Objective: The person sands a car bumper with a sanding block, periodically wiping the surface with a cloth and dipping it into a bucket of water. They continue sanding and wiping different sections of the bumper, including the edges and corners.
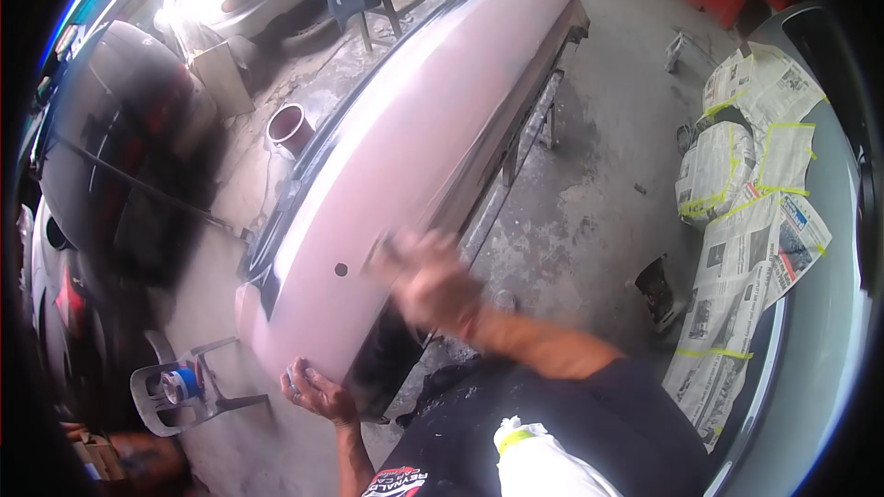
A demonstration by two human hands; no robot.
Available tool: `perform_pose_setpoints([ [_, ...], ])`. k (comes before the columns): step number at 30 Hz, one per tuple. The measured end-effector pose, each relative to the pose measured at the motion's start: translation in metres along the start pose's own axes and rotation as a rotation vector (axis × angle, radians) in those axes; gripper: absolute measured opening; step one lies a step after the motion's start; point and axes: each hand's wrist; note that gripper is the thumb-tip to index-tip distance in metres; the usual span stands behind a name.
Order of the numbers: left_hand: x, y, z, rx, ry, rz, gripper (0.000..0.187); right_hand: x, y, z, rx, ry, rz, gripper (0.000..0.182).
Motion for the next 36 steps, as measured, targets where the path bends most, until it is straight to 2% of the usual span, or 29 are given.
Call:
perform_pose_setpoints([
  [1, 0.002, -0.001, -0.001, -0.021, -0.011, 0.046, 0.032, -0.011, -0.056, -0.03, 0.068, -0.07, 0.286, 0.031],
  [3, 0.002, -0.005, -0.004, -0.037, -0.021, 0.021, 0.032, -0.018, -0.097, -0.055, 0.293, -0.151, 0.301, 0.028],
  [4, 0.001, -0.007, -0.001, -0.055, -0.02, -0.007, 0.032, -0.014, -0.08, -0.045, 0.231, -0.082, 0.307, 0.029],
  [6, -0.004, -0.014, -0.001, -0.071, 0.008, -0.03, 0.03, -0.011, -0.005, -0.017, 0.057, 0.054, 0.264, 0.034],
  [8, -0.002, -0.016, -0.007, -0.065, 0.047, -0.031, 0.029, -0.009, 0.126, 0.035, 0.039, 0.148, -0.021, 0.035],
  [10, -0.003, -0.007, 0.0, -0.039, 0.021, -0.098, 0.03, 0.006, 0.209, 0.081, -0.426, 0.073, -0.082, 0.037],
  [11, -0.003, -0.006, 0.0, -0.063, 0.007, -0.033, 0.029, -0.001, 0.236, 0.093, -0.269, 0.138, -0.185, 0.039],
  [12, 0.0, -0.006, 0.001, -0.086, -0.01, 0.04, 0.029, 0.0, 0.231, 0.09, -0.292, 0.157, -0.137, 0.038],
  [13, -0.003, -0.003, 0.001, -0.083, 0.05, -0.062, 0.028, -0.005, 0.218, 0.084, -0.321, 0.169, -0.082, 0.038],
  [14, 0.003, -0.001, 0.001, -0.141, 0.018, 0.095, 0.028, -0.003, 0.181, 0.069, -0.313, 0.17, -0.003, 0.036],
  [15, 0.004, 0.003, 0.005, -0.202, -0.01, 0.239, 0.029, -0.01, 0.144, 0.05, -0.131, 0.137, 0.009, 0.035],
  [16, 0.001, 0.002, 0.005, -0.175, 0.006, 0.259, 0.029, -0.015, 0.101, 0.026, 0.047, 0.108, 0.018, 0.034],
  [17, -0.002, -0.001, 0.003, -0.118, 0.028, 0.084, 0.028, -0.009, 0.037, 0.007, 0.159, 0.138, 0.099, 0.033],
  [18, -0.003, -0.004, 0.004, -0.069, 0.051, -0.095, 0.028, -0.006, -0.018, -0.015, 0.194, 0.06, 0.203, 0.03],
  [19, 0.0, -0.005, 0.007, -0.065, 0.061, -0.081, 0.028, -0.011, -0.058, -0.036, 0.275, -0.036, 0.364, 0.026],
  [20, 0.004, -0.007, 0.011, 0.048, 0.141, -0.227, 0.026, -0.02, -0.089, -0.057, 0.439, -0.124, 0.404, 0.025],
  [21, 0.007, -0.009, 0.015, 0.155, 0.222, -0.382, 0.025, -0.036, -0.115, -0.078, 0.537, -0.103, 0.408, 0.025],
  [22, 0.01, -0.018, 0.019, 0.279, 0.235, -0.616, 0.025, -0.039, -0.112, -0.078, 0.545, -0.096, 0.404, 0.026],
  [23, 0.016, -0.028, 0.019, 0.282, 0.234, -0.618, 0.025, -0.04, -0.107, -0.08, 0.551, -0.101, 0.402, 0.026],
  [24, 0.027, -0.029, 0.02, 0.155, 0.075, -0.377, 0.027, -0.027, -0.082, -0.064, 0.501, -0.072, 0.312, 0.025],
  [25, 0.037, -0.033, 0.019, 0.031, -0.077, -0.13, 0.028, -0.021, -0.055, -0.052, 0.269, -0.015, 0.374, 0.031],
  [26, 0.041, -0.046, 0.011, -0.041, -0.138, -0.072, 0.032, -0.013, -0.004, -0.023, 0.326, 0.083, 0.161, 0.037],
  [27, 0.042, -0.057, 0.001, -0.018, -0.132, -0.059, 0.032, -0.015, 0.05, -0.01, 0.165, 0.149, 0.088, 0.035],
  [28, 0.039, -0.066, -0.004, -0.081, -0.126, -0.068, 0.034, -0.01, 0.09, 0.007, -0.025, 0.129, 0.039, 0.038],
  [29, 0.037, -0.071, -0.005, -0.146, -0.118, -0.077, 0.037, -0.005, 0.124, 0.02, -0.075, 0.161, -0.004, 0.039],
  [32, 0.046, -0.072, 0.007, -0.093, -0.229, -0.173, 0.04, -0.003, 0.113, 0.022, 0.048, 0.158, 0.075, 0.034],
  [34, 0.051, -0.075, 0.017, -0.028, -0.326, -0.274, 0.041, -0.003, 0.045, 0.002, 0.399, -0.001, 0.217, 0.026],
  [36, 0.057, -0.069, 0.024, 0.044, -0.345, -0.328, 0.04, -0.008, -0.039, -0.017, 0.632, -0.186, 0.357, 0.012],
])
Point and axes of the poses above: each hand's wrist, its own z-axis towards the middle knuckle, its own x-axis out of the back of the hand, y = z × x, and after that the axes turned 5 degrees about -x, right-handed
